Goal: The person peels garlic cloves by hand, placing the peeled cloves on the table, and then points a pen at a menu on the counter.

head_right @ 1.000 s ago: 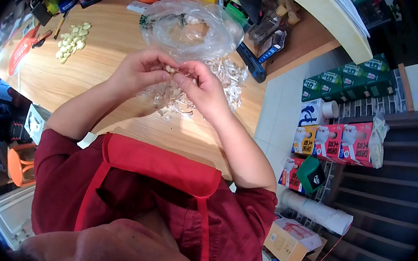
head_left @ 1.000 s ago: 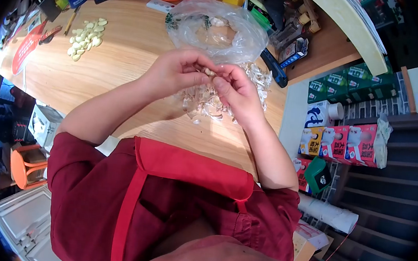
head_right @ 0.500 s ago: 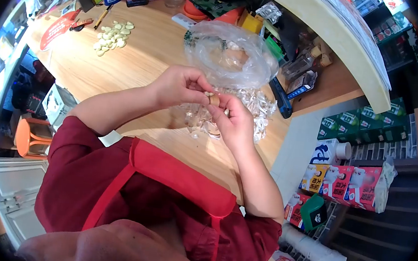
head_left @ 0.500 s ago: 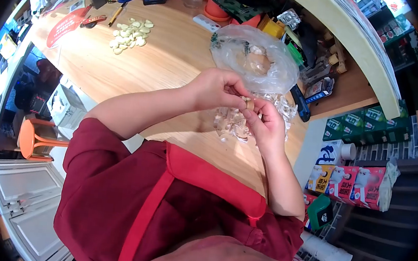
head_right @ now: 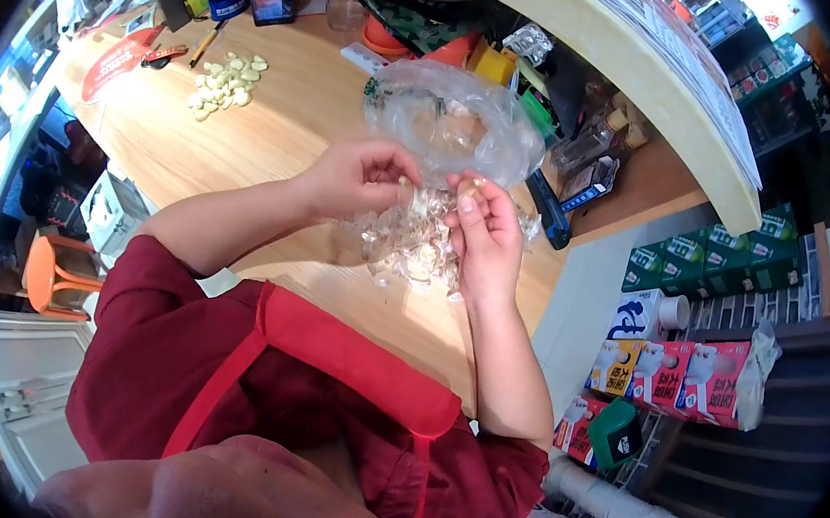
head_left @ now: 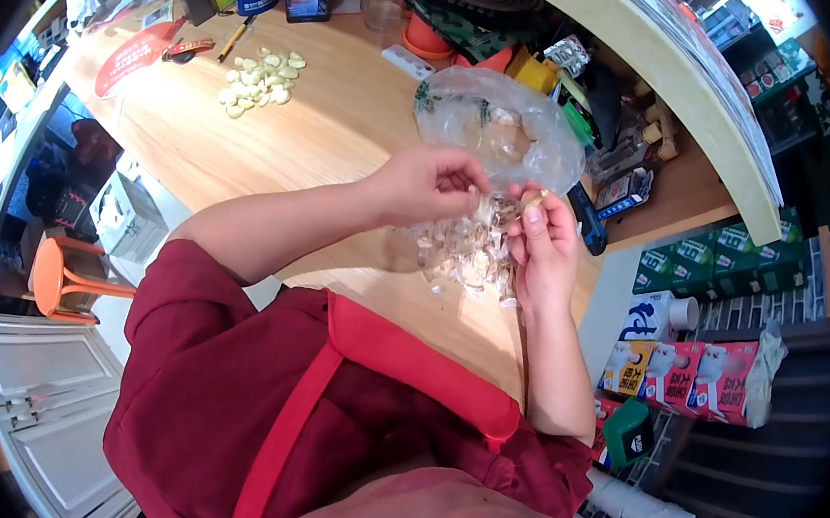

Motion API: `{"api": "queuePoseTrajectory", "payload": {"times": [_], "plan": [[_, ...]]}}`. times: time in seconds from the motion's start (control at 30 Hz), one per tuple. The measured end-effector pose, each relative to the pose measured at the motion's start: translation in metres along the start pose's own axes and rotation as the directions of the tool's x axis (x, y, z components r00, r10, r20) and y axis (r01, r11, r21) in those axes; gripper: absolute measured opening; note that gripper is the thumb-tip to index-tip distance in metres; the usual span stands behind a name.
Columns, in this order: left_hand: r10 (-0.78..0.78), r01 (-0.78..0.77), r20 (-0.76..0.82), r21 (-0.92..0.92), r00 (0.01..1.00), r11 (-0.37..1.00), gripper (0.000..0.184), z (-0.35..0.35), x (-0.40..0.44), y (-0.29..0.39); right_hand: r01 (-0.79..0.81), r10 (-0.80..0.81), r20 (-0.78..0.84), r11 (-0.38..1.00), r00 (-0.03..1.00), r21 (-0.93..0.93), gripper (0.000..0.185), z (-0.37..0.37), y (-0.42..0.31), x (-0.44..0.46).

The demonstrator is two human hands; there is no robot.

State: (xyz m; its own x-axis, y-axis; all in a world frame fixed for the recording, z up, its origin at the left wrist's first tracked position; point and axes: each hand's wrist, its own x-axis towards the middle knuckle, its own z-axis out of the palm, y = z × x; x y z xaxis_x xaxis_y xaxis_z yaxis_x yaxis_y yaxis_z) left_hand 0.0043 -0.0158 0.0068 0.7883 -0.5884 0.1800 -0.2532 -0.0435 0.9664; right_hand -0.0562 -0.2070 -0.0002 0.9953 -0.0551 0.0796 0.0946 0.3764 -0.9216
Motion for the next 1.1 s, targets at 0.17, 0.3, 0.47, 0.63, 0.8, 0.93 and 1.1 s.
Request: {"api": "queuePoseTrajectory", "payload": {"times": [0.17, 0.3, 0.47, 0.63, 0.8, 0.93, 1.1], "plan": [[0.330, -0.399, 0.223, 0.496, 0.917, 0.772, 0.022, 0.003, -0.002, -0.012, 0.064, -0.064, 0.046, 0.998, 0.997, -0.008, 0.028, -0.004, 0.002, -0.002], [0.545, -0.573, 0.223, 0.514, 0.808, 0.638, 0.022, 0.002, 0.000, -0.011, 0.080, -0.082, 0.052, 0.996, 0.995, 0.033, 0.025, -0.003, -0.001, -0.003], [0.314, -0.314, 0.073, 0.431, 0.947, 0.846, 0.018, -0.005, -0.009, 0.019, 0.015, -0.020, 0.137, 0.999, 0.990, 0.036, 0.027, -0.002, -0.002, -0.005], [0.143, -0.228, 0.196, 0.535, 0.970, 0.813, 0.019, -0.013, -0.014, 0.033, -0.070, 0.080, 0.113, 0.993, 0.990, -0.091, 0.026, 0.006, -0.004, -0.010], [0.496, -0.723, 0.528, 0.460, 0.689, 0.515, 0.022, -0.023, -0.010, 0.019, -0.074, 0.081, 0.056, 0.991, 0.995, -0.114, 0.021, 0.005, -0.006, -0.008], [0.114, -0.104, -0.016, 0.298, 0.993, 0.949, 0.025, -0.068, -0.006, 0.023, -0.083, 0.088, 0.027, 0.985, 0.996, -0.149, 0.018, 0.004, -0.006, -0.008], [0.305, 0.197, -0.581, 0.644, 0.754, 0.740, 0.044, -0.205, 0.030, 0.002, -0.096, 0.105, 0.055, 0.985, 0.993, -0.147, 0.018, 0.006, -0.011, -0.007]]}}
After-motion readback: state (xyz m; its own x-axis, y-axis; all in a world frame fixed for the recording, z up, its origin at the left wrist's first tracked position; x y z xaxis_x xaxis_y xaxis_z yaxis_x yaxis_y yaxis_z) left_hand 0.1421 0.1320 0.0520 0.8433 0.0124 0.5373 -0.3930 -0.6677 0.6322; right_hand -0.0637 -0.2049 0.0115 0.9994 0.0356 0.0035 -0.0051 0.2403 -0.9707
